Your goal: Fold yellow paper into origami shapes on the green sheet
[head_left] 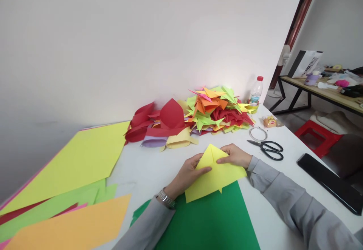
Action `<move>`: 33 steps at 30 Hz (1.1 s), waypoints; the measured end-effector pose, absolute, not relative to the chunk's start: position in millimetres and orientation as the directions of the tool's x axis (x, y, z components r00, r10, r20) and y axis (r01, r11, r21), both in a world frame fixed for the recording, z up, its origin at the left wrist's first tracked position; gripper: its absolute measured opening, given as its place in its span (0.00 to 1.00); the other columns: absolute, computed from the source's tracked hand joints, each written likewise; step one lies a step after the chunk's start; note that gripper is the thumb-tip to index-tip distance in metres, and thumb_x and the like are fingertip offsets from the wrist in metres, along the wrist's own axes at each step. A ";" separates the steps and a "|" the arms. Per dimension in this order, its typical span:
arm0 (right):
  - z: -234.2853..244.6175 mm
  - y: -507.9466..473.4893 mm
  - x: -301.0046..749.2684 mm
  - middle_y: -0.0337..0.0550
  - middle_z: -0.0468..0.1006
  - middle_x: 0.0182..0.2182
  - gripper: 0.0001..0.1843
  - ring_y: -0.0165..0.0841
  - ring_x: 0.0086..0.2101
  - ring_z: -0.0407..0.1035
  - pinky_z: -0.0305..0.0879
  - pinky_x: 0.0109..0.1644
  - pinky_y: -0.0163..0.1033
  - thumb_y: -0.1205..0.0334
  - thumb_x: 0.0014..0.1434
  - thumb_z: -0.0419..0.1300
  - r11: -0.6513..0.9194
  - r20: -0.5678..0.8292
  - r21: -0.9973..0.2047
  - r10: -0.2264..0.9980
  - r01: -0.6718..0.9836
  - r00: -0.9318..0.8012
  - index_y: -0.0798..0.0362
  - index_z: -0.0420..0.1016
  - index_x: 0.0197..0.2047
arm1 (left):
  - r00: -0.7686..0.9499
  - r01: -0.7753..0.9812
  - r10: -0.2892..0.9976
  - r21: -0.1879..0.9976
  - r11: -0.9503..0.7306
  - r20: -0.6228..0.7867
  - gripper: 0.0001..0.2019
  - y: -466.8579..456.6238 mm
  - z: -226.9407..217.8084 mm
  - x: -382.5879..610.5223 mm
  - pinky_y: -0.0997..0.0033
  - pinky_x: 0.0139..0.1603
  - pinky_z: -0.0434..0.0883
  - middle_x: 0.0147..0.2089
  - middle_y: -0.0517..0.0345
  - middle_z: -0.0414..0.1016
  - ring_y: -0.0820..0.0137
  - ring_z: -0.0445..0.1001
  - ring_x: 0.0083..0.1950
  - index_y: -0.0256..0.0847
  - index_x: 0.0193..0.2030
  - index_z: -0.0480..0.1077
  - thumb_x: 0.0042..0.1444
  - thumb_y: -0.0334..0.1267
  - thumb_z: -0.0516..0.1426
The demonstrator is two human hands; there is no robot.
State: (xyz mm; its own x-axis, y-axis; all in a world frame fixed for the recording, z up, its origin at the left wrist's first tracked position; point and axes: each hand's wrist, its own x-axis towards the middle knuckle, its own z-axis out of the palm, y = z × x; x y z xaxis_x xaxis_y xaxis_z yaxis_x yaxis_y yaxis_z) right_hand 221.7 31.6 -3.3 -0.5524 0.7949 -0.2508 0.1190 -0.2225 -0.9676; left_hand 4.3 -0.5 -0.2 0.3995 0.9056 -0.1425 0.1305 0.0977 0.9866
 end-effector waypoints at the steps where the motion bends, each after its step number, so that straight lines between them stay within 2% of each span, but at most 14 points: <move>1: -2.8 31.3 222.1 0.39 0.80 0.29 0.28 0.33 0.28 0.74 0.70 0.34 0.37 0.46 0.38 0.73 -0.225 -0.255 -0.966 0.792 0.123 -0.555 0.56 0.76 0.36 | 0.399 0.139 0.905 0.985 0.098 -0.146 0.26 -0.6 0.2 4.0 0.66 0.37 0.74 0.42 0.53 0.79 0.62 0.77 0.40 0.39 0.50 0.70 0.48 0.52 0.63; 3: -1.6 30.4 222.5 0.41 0.80 0.30 0.28 0.33 0.28 0.74 0.70 0.33 0.37 0.45 0.38 0.73 -0.228 -0.266 -0.964 0.777 0.138 -0.571 0.57 0.75 0.36 | 0.405 0.158 0.902 0.983 0.096 -0.153 0.24 -1.2 0.7 3.6 0.69 0.32 0.72 0.38 0.54 0.79 0.64 0.77 0.35 0.38 0.48 0.72 0.52 0.55 0.59; 6: 0.4 30.1 223.2 0.43 0.80 0.30 0.30 0.33 0.27 0.74 0.70 0.32 0.38 0.42 0.40 0.71 -0.216 -0.271 -0.963 0.757 0.164 -0.595 0.57 0.74 0.38 | 0.419 0.191 0.895 0.979 0.076 -0.152 0.23 -2.2 1.3 4.0 0.71 0.28 0.70 0.33 0.56 0.78 0.66 0.75 0.31 0.38 0.44 0.73 0.52 0.57 0.58; 11: 1.3 33.7 225.3 0.37 0.77 0.28 0.31 0.31 0.25 0.72 0.69 0.30 0.36 0.47 0.46 0.68 -0.109 -0.217 -0.969 0.813 0.223 -0.541 0.53 0.66 0.49 | 0.415 0.282 0.902 0.959 0.000 -0.122 0.23 -0.2 5.1 3.0 0.68 0.28 0.71 0.32 0.54 0.78 0.64 0.76 0.30 0.36 0.45 0.72 0.56 0.55 0.54; 14: 1.5 30.2 223.1 0.37 0.77 0.27 0.20 0.30 0.23 0.70 0.66 0.27 0.34 0.54 0.55 0.61 -0.030 -0.215 -0.943 0.812 0.330 -0.542 0.54 0.67 0.49 | 0.368 0.374 0.927 0.924 -0.076 -0.073 0.23 -1.0 8.4 -2.2 0.63 0.33 0.74 0.41 0.49 0.79 0.61 0.77 0.35 0.38 0.52 0.68 0.55 0.50 0.56; 16: 3.5 22.5 218.8 0.37 0.76 0.24 0.14 0.29 0.22 0.69 0.65 0.26 0.33 0.59 0.57 0.59 0.039 -0.232 -0.907 0.786 0.420 -0.573 0.54 0.70 0.46 | 0.321 0.431 0.947 0.893 -0.133 -0.014 0.24 -7.3 8.8 -5.8 0.57 0.44 0.74 0.52 0.44 0.75 0.57 0.76 0.46 0.39 0.55 0.66 0.53 0.46 0.57; 18: 7.2 10.9 213.1 0.35 0.76 0.23 0.11 0.29 0.22 0.69 0.63 0.27 0.33 0.64 0.56 0.58 0.134 -0.232 -0.849 0.775 0.510 -0.589 0.53 0.73 0.44 | 0.319 0.512 0.939 0.811 -0.283 0.127 0.21 -19.4 5.5 -7.0 0.51 0.55 0.70 0.58 0.43 0.70 0.54 0.70 0.57 0.40 0.55 0.67 0.55 0.43 0.56; 19: 9.5 4.0 210.4 0.35 0.76 0.23 0.11 0.29 0.23 0.69 0.63 0.28 0.33 0.65 0.56 0.58 0.189 -0.216 -0.811 0.784 0.554 -0.582 0.52 0.73 0.44 | 0.341 0.563 0.914 0.731 -0.386 0.220 0.19 -27.2 2.2 -6.3 0.50 0.59 0.67 0.58 0.43 0.70 0.54 0.68 0.59 0.40 0.54 0.67 0.56 0.41 0.54; 21: 13.9 -10.5 206.1 0.38 0.77 0.27 0.11 0.32 0.28 0.71 0.62 0.34 0.35 0.65 0.58 0.57 0.296 -0.161 -0.708 0.816 0.641 -0.555 0.50 0.74 0.44 | 0.395 0.650 0.836 0.527 -0.547 0.381 0.15 -43.7 -6.7 -2.7 0.50 0.58 0.69 0.55 0.43 0.71 0.56 0.69 0.58 0.39 0.52 0.68 0.60 0.37 0.50; 24: 17.1 -30.5 203.1 0.43 0.78 0.32 0.10 0.36 0.34 0.72 0.60 0.37 0.38 0.64 0.59 0.56 0.399 -0.112 -0.534 0.841 0.746 -0.529 0.51 0.74 0.44 | 0.431 0.702 0.774 0.366 -0.611 0.465 0.15 -63.4 -19.3 4.2 0.55 0.53 0.73 0.51 0.43 0.73 0.60 0.72 0.52 0.36 0.52 0.67 0.62 0.34 0.47; 26: 15.9 -40.2 202.7 0.46 0.78 0.32 0.09 0.37 0.34 0.71 0.59 0.36 0.39 0.62 0.62 0.54 0.458 -0.084 -0.408 0.842 0.790 -0.532 0.52 0.73 0.43 | 0.443 0.707 0.759 0.334 -0.623 0.477 0.15 -69.3 -23.6 6.9 0.55 0.54 0.73 0.51 0.43 0.74 0.60 0.72 0.53 0.36 0.53 0.67 0.63 0.32 0.47; 28: 12.0 -46.3 202.5 0.48 0.77 0.34 0.10 0.38 0.34 0.70 0.58 0.35 0.40 0.61 0.64 0.54 0.567 0.025 -0.192 0.819 0.801 -0.573 0.54 0.72 0.45 | 0.449 0.706 0.751 0.323 -0.631 0.484 0.15 -70.1 -24.9 7.5 0.54 0.55 0.73 0.52 0.44 0.74 0.59 0.72 0.54 0.36 0.53 0.68 0.62 0.32 0.47; 31: 4.0 -49.7 201.1 0.47 0.75 0.34 0.11 0.37 0.33 0.67 0.57 0.34 0.41 0.64 0.65 0.54 0.709 0.229 0.165 0.649 0.686 -0.726 0.55 0.69 0.50 | 0.458 0.692 0.750 0.339 -0.638 0.477 0.16 -67.3 -25.3 6.3 0.53 0.55 0.73 0.51 0.45 0.76 0.59 0.72 0.54 0.36 0.53 0.69 0.63 0.33 0.46; 33: -0.9 -49.4 199.7 0.46 0.73 0.31 0.10 0.36 0.31 0.65 0.55 0.33 0.42 0.68 0.66 0.52 0.766 0.280 0.253 0.527 0.591 -0.802 0.57 0.69 0.49 | 0.456 0.682 0.750 0.354 -0.640 0.479 0.17 -66.0 -26.2 5.5 0.52 0.56 0.73 0.50 0.45 0.76 0.59 0.73 0.54 0.37 0.53 0.69 0.63 0.33 0.45</move>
State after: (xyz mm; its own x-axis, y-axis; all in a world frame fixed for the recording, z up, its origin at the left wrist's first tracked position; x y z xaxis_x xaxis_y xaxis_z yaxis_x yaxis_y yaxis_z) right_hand 199.7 -49.4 -0.9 -0.8024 0.5271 0.2798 0.5913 0.7657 0.2532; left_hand 5.5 -66.0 -26.2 0.4561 0.7501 0.4789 0.6819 -0.6403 0.3536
